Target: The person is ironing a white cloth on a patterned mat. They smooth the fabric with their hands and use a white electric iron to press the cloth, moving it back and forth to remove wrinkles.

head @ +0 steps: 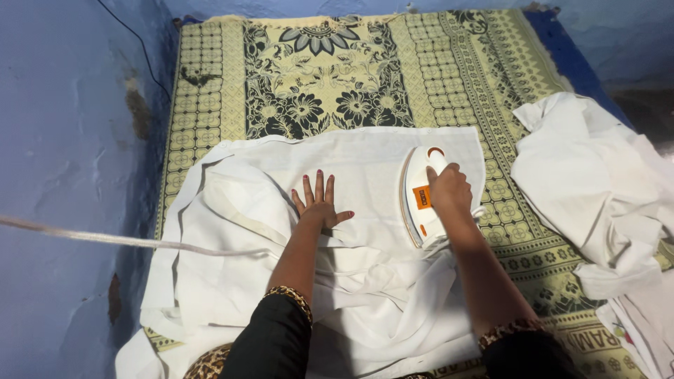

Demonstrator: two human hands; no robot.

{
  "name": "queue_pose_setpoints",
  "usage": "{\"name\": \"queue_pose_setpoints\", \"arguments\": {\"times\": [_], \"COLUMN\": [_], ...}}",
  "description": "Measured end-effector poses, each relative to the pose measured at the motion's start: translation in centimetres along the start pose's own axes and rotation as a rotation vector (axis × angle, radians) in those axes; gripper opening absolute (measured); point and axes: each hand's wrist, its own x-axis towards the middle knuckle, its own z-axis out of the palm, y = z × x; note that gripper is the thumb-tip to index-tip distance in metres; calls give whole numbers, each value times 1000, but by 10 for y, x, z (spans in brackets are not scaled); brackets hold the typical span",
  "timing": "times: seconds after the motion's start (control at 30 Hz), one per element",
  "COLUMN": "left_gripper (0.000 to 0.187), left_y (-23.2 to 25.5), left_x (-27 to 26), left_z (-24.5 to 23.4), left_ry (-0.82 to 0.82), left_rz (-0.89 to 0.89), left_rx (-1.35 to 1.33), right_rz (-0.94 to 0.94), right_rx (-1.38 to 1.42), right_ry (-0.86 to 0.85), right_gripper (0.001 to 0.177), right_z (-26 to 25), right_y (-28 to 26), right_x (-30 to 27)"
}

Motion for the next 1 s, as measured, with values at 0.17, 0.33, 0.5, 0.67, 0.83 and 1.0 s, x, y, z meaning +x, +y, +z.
{"name": "queue_pose_setpoints", "arguments": {"times": [0.17,0.33,0.5,0.67,0.83,1.0], "left_gripper": [125,125,124,127,127,125], "left_y": [0,0,-1,-2,1,2], "left_x": [1,2,12,7,5,1], "left_z": [-1,1,4,5,4,2], "left_ry": [-6,-14,-5,3,10,21], "left_rz": [2,-5,-5,-7,-16,-18], "left_rx": [10,22,2,25,25,13], "right_rz": [-38,-64,-175,-151,-155,-157], "right_rx": [-11,-27,-25,-44,-33,-19], "right_ry": [45,70,107,54,69,125], "right_gripper": [59,59,60,62,60,55], "right_z": [2,10,17,12,2,-6], "right_y": [-10,-17,-13,-5,26,60], "right_x": [23,69,108,96,44,-10]}}
